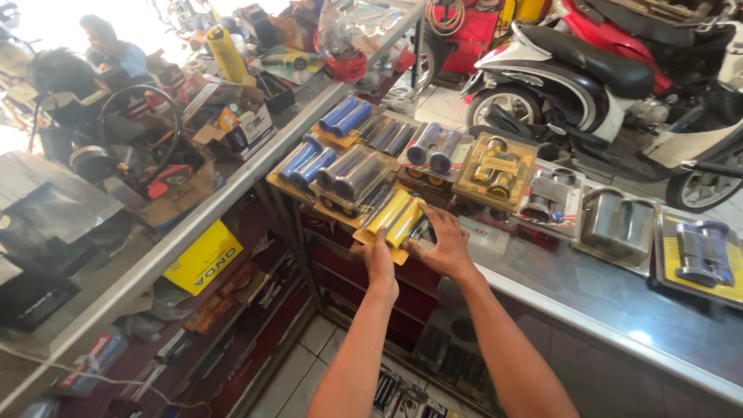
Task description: The person repeatedly picks up packaged cylindrical items from a lower shelf and places them on a glass display counter. They arrange the items in rows and also hang some packages on a wall grid rack.
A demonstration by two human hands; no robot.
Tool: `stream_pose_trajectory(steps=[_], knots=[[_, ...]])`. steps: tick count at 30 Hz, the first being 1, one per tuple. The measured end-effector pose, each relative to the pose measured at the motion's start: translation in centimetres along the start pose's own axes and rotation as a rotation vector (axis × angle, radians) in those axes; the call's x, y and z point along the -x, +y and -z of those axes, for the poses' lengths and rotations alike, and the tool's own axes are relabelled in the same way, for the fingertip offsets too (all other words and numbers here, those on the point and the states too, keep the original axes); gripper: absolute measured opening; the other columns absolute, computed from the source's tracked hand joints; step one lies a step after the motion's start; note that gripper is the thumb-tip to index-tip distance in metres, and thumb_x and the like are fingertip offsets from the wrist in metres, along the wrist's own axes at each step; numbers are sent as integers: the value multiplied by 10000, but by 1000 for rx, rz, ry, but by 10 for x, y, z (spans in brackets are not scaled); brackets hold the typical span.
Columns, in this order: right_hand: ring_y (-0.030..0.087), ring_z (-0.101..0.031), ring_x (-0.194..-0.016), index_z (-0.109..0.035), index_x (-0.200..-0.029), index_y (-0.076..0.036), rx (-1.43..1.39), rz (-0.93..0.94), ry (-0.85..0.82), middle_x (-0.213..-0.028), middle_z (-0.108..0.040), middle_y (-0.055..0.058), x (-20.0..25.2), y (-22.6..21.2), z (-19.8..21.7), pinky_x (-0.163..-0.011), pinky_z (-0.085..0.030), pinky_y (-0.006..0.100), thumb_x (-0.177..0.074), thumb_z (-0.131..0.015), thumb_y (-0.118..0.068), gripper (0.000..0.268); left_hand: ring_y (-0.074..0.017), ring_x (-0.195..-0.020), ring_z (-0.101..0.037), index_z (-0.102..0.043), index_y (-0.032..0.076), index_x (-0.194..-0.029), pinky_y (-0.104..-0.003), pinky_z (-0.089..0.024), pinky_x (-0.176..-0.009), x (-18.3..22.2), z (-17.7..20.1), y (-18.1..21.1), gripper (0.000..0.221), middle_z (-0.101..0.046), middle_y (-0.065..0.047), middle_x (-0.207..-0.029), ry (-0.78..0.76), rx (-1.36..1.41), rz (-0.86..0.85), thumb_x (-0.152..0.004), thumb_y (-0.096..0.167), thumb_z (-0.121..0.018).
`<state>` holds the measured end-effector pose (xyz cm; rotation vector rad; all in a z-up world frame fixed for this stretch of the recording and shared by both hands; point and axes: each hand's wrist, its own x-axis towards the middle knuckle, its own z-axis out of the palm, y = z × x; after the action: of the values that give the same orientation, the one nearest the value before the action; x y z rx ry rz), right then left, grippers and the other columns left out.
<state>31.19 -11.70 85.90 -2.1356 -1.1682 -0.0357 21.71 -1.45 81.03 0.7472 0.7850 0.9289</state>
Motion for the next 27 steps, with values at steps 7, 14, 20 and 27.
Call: stream_pose_trajectory(steps=[7,14,20,27], knots=[[359,-506,-1344,-531,-1456,-181,-15,-60,72,-1404,-598,124,-1,3,-8,-1059,-370,547,-687,-862,-516,902,-225,-1380,-429,-199,11,-1440,-362,-361,-1136,16,7,0,693,-393,-191,-1478,-86,-206,-9,-995,412,-545],[389,-549,-1269,-615,-1367,-110,-28,-21,144,-1349,-622,171,-1,3,-6,-1024,-417,531,-742,-862,-466,761,-488,-1211,-588,-203,-36,-1473,-585,-478,-979,9,11,14,816,-525,-311,-1380,-307,-413,222,-955,545,-448],[413,-619,-1184,-690,-1262,-72,-20,41,238,-1281,-673,194,-2,2,-7,-1008,-481,498,-764,-843,-379,604,-294,-1375,-463,-199,28,-1561,-403,-351,-1125,7,25,13,788,-468,-158,-1474,-454,-499,-104,-1022,578,-362],[417,-624,-1169,-699,-1228,-55,-34,22,227,-1255,-674,214,2,-6,-5,-995,-492,478,-785,-869,-387,579,-306,-1357,-536,-452,31,-1475,-407,-391,-1104,7,43,4,632,-590,-178,-1436,-497,-529,-115,-1063,497,-344]])
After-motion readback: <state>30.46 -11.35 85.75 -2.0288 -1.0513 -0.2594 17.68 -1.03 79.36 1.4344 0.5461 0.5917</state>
